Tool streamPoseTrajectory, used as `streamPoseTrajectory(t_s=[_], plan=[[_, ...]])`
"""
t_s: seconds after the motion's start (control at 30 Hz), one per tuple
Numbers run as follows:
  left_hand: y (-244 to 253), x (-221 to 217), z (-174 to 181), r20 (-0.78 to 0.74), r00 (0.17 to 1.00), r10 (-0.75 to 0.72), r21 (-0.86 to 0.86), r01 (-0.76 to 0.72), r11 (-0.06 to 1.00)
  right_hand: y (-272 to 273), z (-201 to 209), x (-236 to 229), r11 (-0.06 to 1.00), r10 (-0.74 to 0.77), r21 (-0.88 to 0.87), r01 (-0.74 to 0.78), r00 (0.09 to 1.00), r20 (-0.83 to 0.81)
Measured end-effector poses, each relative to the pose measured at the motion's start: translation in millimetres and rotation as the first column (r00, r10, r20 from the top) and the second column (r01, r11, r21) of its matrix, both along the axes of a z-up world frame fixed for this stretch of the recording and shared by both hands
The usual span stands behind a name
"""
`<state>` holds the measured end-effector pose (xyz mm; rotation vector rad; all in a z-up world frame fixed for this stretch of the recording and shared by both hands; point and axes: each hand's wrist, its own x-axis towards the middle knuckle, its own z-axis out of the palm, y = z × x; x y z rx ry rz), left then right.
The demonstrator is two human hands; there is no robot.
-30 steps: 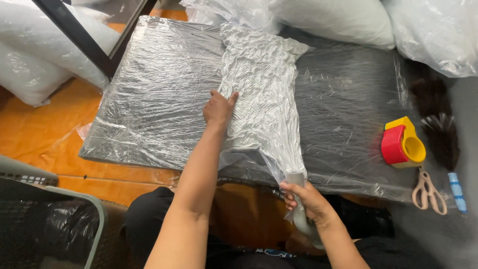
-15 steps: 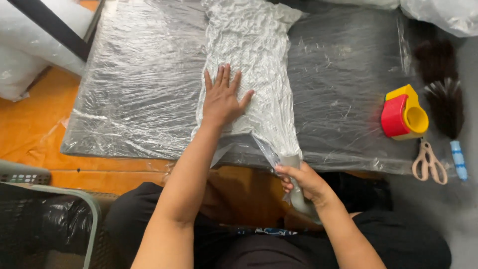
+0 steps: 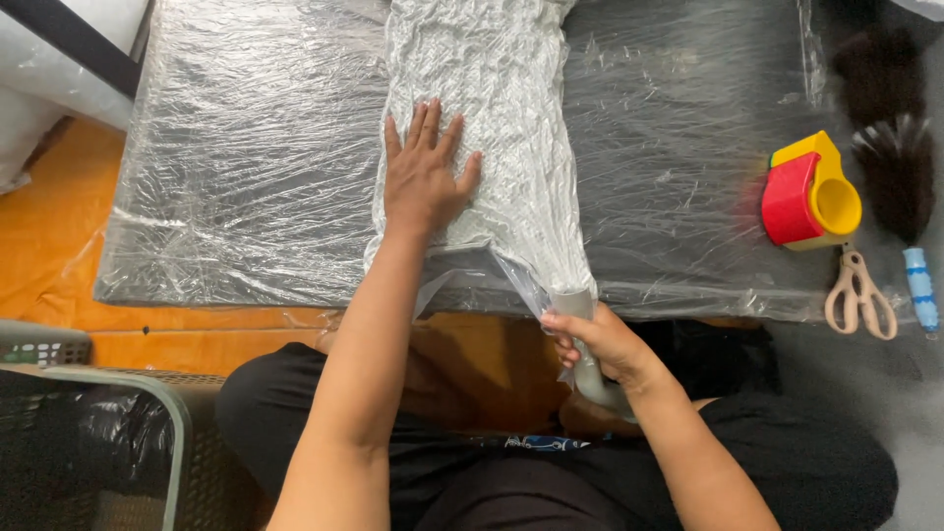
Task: A person is placing a pillow into a plastic bag and then using a vacuum cleaner hose to remove the air, compressing the pillow for storage or shipping.
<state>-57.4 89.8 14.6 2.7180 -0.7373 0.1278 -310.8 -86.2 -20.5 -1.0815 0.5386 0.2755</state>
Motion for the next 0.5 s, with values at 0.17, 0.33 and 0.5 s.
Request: streamPoseTrajectory(t_s=[0.17, 0.33, 0.5], plan=[[-1.6, 0.5, 0.8, 0.010, 1.000, 0.020, 0.014, -0.020, 1.000, -1.3, 0.0, 0.5, 1.000, 0.008, 0.006, -0.008, 1.000, 0.007], [-2.1, 0.0, 0.5, -0.014, 0.999, 0.036, 0.058, -0.035, 0.998, -0.7, 1.9, 0.6, 1.000, 0.021, 0.012, -0.021, 1.000, 0.007], [-2.1, 0.4, -0.6, -0.014, 0.999, 0.034, 0.058, -0.034, 0.998, -1.3, -1.3, -0.7, 1.000, 0.018, 0.015, -0.018, 1.000, 0.005]])
